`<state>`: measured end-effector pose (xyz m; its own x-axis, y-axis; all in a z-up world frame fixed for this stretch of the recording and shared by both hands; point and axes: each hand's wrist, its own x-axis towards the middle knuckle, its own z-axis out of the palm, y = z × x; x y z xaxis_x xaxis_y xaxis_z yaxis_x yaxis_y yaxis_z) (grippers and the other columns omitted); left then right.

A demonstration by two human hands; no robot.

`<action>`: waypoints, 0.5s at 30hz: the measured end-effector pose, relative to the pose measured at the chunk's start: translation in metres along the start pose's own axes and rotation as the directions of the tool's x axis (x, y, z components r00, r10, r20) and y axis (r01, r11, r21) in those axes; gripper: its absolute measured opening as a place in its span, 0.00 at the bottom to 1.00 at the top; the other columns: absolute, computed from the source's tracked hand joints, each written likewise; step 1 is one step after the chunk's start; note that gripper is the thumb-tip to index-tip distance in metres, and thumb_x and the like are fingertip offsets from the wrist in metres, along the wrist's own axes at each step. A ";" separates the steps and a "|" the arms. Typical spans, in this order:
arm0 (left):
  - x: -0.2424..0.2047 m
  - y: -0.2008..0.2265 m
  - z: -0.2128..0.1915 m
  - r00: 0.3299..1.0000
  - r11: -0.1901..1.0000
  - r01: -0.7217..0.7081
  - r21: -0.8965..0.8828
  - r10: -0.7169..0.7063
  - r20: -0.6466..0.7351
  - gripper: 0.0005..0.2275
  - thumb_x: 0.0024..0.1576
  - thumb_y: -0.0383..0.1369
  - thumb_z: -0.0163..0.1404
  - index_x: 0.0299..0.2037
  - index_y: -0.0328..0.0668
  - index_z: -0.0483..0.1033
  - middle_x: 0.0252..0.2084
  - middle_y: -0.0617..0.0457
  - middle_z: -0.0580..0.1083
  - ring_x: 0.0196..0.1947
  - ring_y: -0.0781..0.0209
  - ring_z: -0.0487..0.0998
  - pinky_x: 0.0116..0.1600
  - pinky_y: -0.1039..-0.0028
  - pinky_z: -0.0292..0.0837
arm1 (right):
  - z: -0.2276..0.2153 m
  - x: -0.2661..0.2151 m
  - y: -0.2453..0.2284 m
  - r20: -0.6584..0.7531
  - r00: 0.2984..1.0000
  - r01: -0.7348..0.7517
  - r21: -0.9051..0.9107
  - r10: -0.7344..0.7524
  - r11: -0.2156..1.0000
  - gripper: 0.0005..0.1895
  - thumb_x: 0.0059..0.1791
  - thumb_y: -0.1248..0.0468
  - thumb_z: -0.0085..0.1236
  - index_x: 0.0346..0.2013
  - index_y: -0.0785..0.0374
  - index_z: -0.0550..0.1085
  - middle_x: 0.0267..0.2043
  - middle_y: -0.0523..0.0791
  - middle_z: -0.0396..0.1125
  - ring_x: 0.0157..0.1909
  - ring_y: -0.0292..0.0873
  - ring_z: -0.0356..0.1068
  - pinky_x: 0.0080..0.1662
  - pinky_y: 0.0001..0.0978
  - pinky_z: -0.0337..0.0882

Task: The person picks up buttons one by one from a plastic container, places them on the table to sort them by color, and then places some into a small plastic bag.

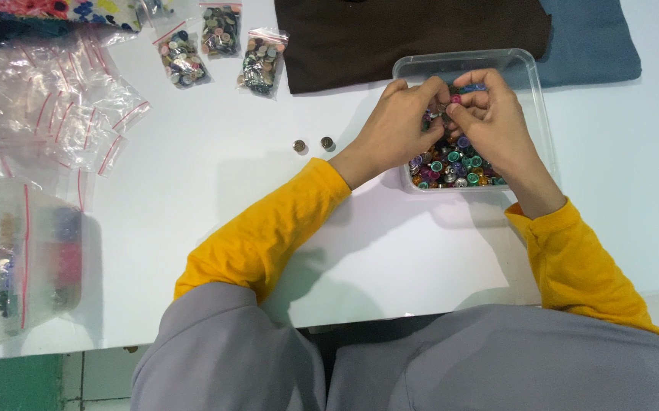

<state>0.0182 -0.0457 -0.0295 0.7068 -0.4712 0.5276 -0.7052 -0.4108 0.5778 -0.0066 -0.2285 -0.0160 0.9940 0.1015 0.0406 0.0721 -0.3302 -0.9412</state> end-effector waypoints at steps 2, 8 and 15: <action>-0.001 0.005 -0.005 1.000 0.999 0.017 -0.031 -0.017 0.000 0.11 0.51 0.30 0.53 0.42 0.49 0.66 0.31 0.60 0.75 0.32 0.60 0.79 0.52 0.67 0.61 | 0.001 -0.006 -0.018 -0.002 1.000 -0.030 -0.028 0.030 0.999 0.15 0.56 0.73 0.53 0.55 0.60 0.64 0.37 0.47 0.70 0.34 0.38 0.72 0.39 0.25 0.74; -0.003 0.007 -0.008 0.999 0.993 0.038 -0.116 -0.041 -0.021 0.09 0.55 0.29 0.51 0.45 0.49 0.72 0.34 0.63 0.79 0.35 0.65 0.80 0.54 0.69 0.61 | 0.002 -0.012 -0.032 0.009 1.000 -0.028 -0.036 0.029 0.999 0.14 0.57 0.72 0.53 0.55 0.62 0.64 0.38 0.47 0.71 0.36 0.38 0.73 0.42 0.26 0.76; -0.005 0.012 -0.013 0.993 0.979 0.003 -0.206 -0.027 -0.114 0.05 0.56 0.28 0.51 0.40 0.47 0.69 0.26 0.63 0.70 0.24 0.67 0.71 0.49 0.71 0.65 | 0.002 -0.012 -0.030 -0.021 1.000 0.006 0.000 -0.006 1.000 0.16 0.55 0.71 0.59 0.55 0.62 0.66 0.40 0.47 0.69 0.38 0.37 0.74 0.45 0.26 0.78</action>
<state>0.0067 -0.0382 -0.0167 0.7275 -0.3682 0.5789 -0.6763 -0.2428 0.6954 -0.0205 -0.2176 0.0113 0.9950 0.0841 0.0531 0.0781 -0.3299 -0.9408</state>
